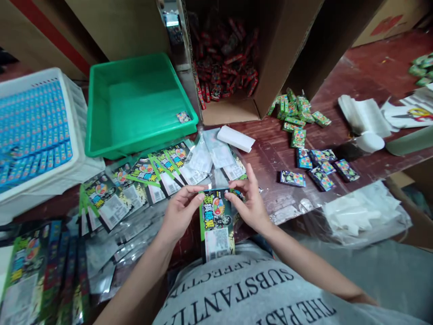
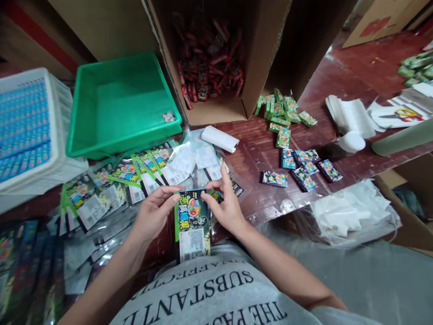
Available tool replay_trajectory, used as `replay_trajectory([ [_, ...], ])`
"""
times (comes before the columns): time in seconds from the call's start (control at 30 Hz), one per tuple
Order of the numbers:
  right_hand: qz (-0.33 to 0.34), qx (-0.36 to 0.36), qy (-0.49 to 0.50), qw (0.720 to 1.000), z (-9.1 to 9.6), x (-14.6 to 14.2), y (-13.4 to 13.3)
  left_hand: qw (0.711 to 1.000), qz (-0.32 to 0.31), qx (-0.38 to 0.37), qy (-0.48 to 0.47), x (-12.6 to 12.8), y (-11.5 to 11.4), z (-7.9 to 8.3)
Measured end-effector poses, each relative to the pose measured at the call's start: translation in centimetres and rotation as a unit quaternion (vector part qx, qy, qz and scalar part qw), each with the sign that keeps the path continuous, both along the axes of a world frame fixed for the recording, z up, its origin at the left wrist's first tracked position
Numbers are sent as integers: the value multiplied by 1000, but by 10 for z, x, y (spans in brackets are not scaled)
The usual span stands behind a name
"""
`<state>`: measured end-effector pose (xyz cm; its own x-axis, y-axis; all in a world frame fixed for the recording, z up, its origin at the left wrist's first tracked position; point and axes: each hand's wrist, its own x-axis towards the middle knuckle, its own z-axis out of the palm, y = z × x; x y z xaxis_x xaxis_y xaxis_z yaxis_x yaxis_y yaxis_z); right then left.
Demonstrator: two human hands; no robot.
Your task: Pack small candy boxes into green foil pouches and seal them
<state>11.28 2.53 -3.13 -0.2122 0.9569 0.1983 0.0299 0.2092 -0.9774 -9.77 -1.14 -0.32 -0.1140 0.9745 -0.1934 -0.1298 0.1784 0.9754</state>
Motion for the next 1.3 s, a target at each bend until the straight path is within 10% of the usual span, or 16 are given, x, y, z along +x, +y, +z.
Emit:
replay_trajectory([
  [0.47, 150, -81, 53, 984, 25, 2, 13, 996, -52, -3, 79, -7, 1, 20],
  [0.83, 127, -263, 90, 952, 66, -3, 29, 985, -105, -64, 118, -11, 18, 55],
  [1.07, 188, -193, 40, 962, 62, 22, 23, 992, -108, -12, 69, -12, 6, 40],
  [1.3, 287, 11, -166, 943, 104, 34, 64, 989, -107, -1, 103, 1, 9, 40],
])
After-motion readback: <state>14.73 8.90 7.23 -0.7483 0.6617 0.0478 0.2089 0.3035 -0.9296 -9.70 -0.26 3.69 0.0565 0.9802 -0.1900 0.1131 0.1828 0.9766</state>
